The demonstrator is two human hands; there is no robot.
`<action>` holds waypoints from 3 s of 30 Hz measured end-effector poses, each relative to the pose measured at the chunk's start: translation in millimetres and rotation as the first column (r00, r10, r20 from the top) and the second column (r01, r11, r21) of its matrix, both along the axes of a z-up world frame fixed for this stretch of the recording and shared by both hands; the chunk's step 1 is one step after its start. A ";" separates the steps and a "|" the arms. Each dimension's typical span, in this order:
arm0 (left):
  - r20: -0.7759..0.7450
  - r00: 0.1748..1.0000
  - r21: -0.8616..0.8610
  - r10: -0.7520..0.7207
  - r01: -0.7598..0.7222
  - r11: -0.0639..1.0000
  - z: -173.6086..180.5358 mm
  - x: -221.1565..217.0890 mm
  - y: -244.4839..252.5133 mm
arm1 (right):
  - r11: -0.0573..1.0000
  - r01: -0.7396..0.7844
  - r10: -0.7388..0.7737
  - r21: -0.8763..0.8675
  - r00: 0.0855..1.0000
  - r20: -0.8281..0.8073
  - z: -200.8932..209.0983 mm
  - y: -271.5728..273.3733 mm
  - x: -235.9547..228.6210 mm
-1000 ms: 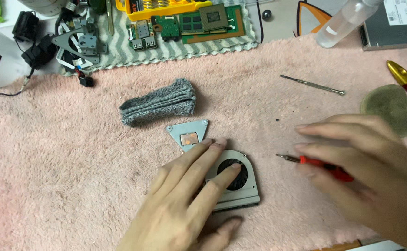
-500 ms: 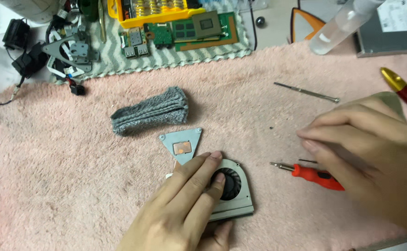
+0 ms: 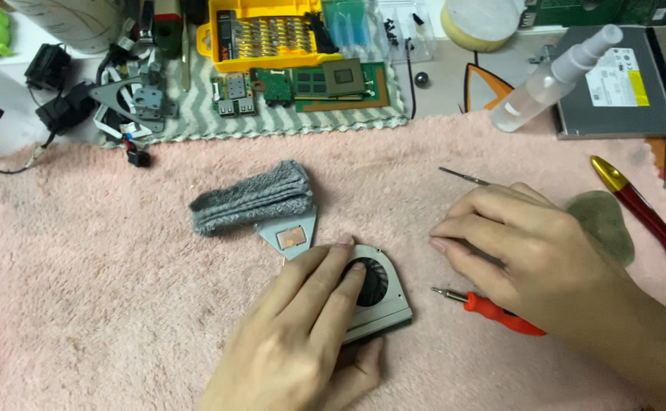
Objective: The person uses a screwdriver to remove screws from a laptop cooling fan and heatsink assembly. They then separate the fan from the heatsink and manipulate the components on a pink towel.
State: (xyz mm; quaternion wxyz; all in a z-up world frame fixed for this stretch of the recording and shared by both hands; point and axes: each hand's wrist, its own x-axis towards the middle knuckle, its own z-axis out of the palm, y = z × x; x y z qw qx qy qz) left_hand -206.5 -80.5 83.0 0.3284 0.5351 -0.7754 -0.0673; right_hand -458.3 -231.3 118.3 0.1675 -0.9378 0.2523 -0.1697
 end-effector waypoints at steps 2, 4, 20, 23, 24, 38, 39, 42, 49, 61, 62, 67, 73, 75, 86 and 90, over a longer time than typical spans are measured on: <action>0.007 1.000 0.003 -0.007 0.007 1.000 0.3 2.5 0.3 | 1.000 0.013 -0.013 0.002 1.000 -0.024 -0.6 0.5 0.8; 0.011 1.000 0.006 -0.016 0.016 1.000 0.7 3.1 1.4 | 1.000 0.029 -0.029 0.002 0.998 -0.050 -1.2 1.4 -1.5; -0.162 0.985 0.069 -0.063 0.075 0.995 10.2 14.3 -3.3 | 0.910 0.351 -0.335 0.222 0.936 -0.108 -2.8 9.4 -14.0; -0.220 0.975 0.054 -0.032 0.045 0.998 15.2 13.9 -8.6 | 0.899 0.283 -0.298 0.335 0.955 -0.007 -0.6 13.0 -14.8; -0.252 0.967 0.030 -0.024 0.032 0.999 16.9 13.8 -10.9 | 0.895 0.219 -0.267 0.389 0.961 0.073 1.1 14.4 -13.8; -0.452 0.869 -0.017 -0.202 0.218 0.976 49.5 -19.5 -61.1 | 0.508 -0.131 -0.289 0.852 0.905 0.311 -0.1 7.5 -24.4; -0.499 0.843 -0.035 -0.201 0.213 0.977 49.9 -23.2 -63.6 | 0.484 -0.146 -0.298 0.863 0.899 0.320 -3.7 6.6 -28.2; -0.533 0.819 -0.023 -0.211 0.235 0.972 55.1 -24.9 -65.4 | 0.419 -0.133 -0.408 0.898 0.856 0.318 -6.7 9.4 -28.4; -0.518 0.830 -0.004 -0.209 0.242 0.970 59.7 -24.8 -68.7 | 0.443 -0.170 -0.397 0.880 0.843 0.363 14.5 8.7 -22.2; -0.317 0.941 0.190 -0.118 0.184 0.964 44.0 25.6 -47.0 | 0.889 0.356 -0.025 0.290 0.669 -0.743 -25.3 -37.0 -122.2; -0.319 0.938 0.168 -0.133 0.195 0.966 43.1 27.5 -47.8 | 0.907 0.259 0.010 0.333 0.775 -0.632 -33.1 -39.6 -129.7; -0.337 0.931 0.147 -0.138 0.197 0.969 35.4 36.5 -45.3 | 0.934 0.142 -0.042 0.327 0.955 -0.295 -26.7 -37.3 -113.5; -0.323 0.934 0.183 -0.155 0.222 0.958 35.5 41.2 -44.6 | 0.943 0.256 -0.237 0.214 0.965 -0.111 -22.5 -39.3 -102.0; -0.341 0.924 0.189 -0.175 0.249 0.950 35.0 42.0 -44.6 | 0.952 0.271 -0.265 0.141 0.962 -0.061 -27.8 -38.1 -101.7; -0.370 0.900 0.192 -0.229 0.315 0.930 32.6 30.0 -40.7 | 0.950 0.133 -0.146 0.283 0.989 0.025 13.8 -5.2 -22.0; -0.305 0.916 0.199 -0.260 0.328 0.923 33.4 24.1 -35.5 | 0.956 0.038 -0.115 0.291 0.961 0.253 8.5 8.9 -15.9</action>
